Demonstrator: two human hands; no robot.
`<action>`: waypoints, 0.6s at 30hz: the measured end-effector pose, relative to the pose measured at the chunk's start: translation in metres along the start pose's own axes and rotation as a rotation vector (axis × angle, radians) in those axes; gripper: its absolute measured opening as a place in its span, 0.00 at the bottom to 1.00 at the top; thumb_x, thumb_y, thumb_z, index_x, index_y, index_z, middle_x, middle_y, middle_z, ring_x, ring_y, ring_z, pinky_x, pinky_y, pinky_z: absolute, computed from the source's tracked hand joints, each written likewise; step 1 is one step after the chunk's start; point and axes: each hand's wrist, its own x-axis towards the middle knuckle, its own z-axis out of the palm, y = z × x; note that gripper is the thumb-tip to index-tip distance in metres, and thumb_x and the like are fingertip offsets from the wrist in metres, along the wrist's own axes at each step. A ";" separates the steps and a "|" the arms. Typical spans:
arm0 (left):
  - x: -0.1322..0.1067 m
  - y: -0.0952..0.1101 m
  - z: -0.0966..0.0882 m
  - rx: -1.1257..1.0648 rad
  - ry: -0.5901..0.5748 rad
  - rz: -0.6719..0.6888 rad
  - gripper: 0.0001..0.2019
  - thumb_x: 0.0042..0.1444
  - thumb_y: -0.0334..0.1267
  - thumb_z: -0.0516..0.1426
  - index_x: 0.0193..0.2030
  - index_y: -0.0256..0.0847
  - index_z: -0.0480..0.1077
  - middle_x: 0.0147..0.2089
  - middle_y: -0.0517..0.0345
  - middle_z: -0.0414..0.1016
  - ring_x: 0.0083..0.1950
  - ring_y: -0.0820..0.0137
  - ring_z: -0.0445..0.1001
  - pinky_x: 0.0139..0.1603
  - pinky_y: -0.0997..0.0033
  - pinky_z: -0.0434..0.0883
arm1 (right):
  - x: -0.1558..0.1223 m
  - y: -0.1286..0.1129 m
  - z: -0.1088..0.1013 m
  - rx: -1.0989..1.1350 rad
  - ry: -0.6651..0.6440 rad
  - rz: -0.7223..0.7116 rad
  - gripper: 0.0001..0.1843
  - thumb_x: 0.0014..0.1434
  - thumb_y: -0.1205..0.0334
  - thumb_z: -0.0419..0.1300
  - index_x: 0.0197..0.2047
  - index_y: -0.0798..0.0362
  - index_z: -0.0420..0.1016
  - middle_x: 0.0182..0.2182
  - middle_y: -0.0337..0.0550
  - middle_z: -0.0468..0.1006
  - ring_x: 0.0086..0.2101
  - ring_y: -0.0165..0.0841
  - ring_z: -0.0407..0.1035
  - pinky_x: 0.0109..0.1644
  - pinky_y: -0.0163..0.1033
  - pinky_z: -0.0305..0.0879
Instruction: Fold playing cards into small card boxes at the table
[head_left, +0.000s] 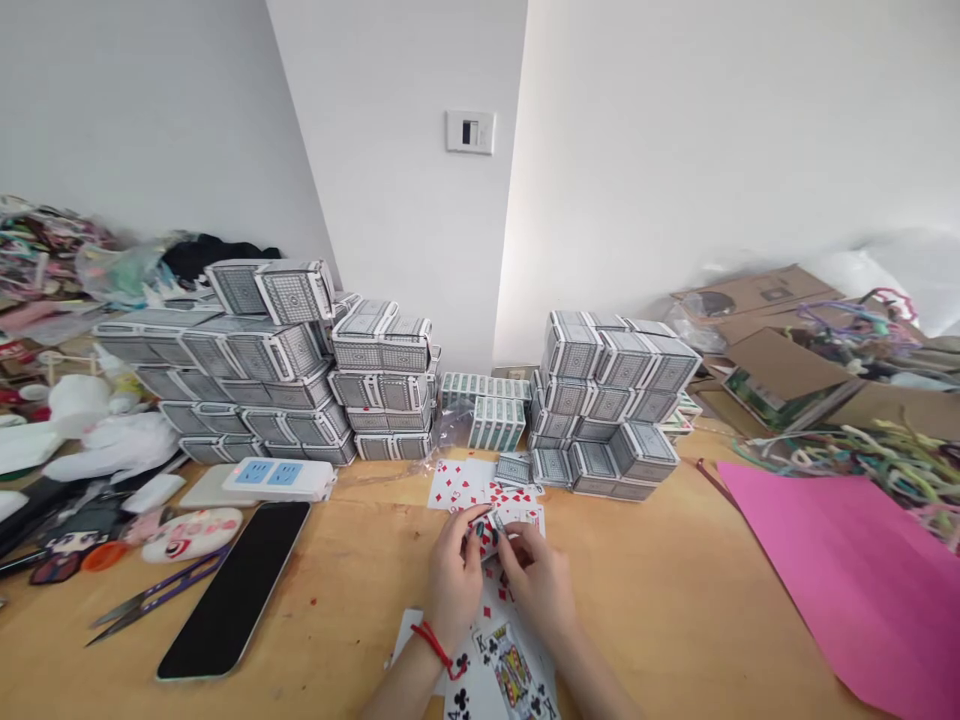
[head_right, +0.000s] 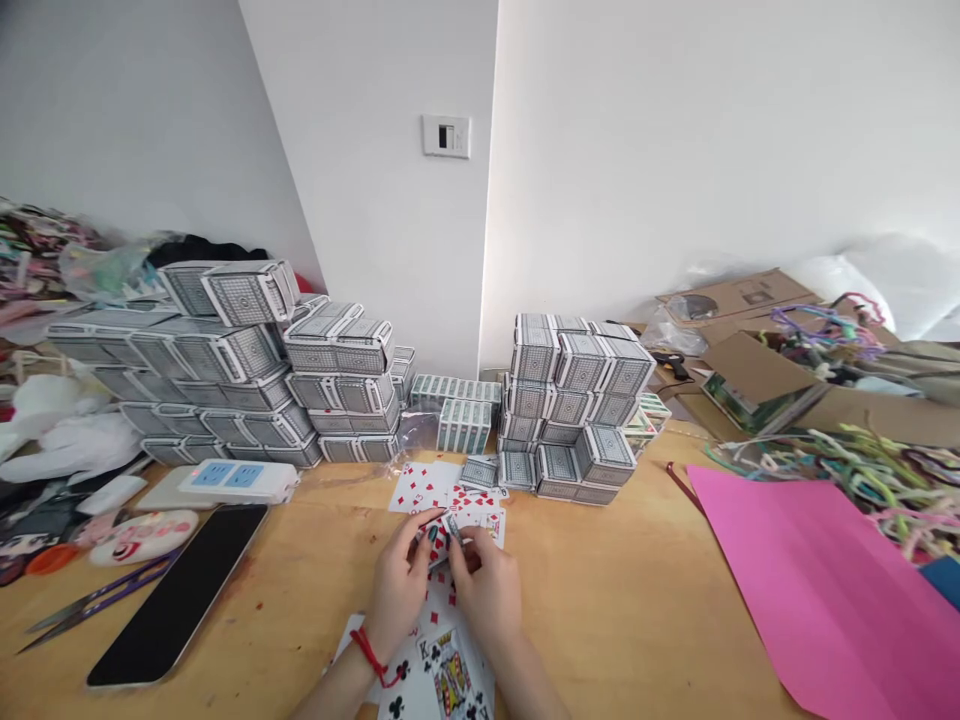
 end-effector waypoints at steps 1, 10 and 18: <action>0.000 -0.001 0.000 -0.007 -0.002 -0.004 0.15 0.53 0.28 0.46 0.45 0.42 0.67 0.46 0.54 0.72 0.48 0.66 0.68 0.49 0.63 0.66 | 0.000 0.000 0.000 -0.010 -0.005 -0.002 0.16 0.53 0.49 0.52 0.32 0.52 0.71 0.16 0.38 0.74 0.17 0.29 0.66 0.22 0.31 0.59; -0.002 -0.006 0.002 -0.076 0.019 -0.041 0.20 0.53 0.25 0.43 0.50 0.41 0.64 0.51 0.54 0.68 0.54 0.67 0.64 0.57 0.61 0.59 | 0.002 0.007 -0.002 0.040 -0.063 0.045 0.21 0.57 0.49 0.45 0.20 0.51 0.63 0.10 0.36 0.66 0.14 0.28 0.60 0.19 0.31 0.53; 0.001 -0.009 0.003 -0.043 0.047 -0.111 0.15 0.54 0.30 0.45 0.46 0.41 0.67 0.48 0.52 0.71 0.50 0.65 0.67 0.52 0.61 0.63 | 0.006 0.005 -0.002 0.370 -0.114 0.174 0.17 0.54 0.47 0.51 0.31 0.52 0.67 0.13 0.33 0.65 0.14 0.28 0.60 0.18 0.31 0.56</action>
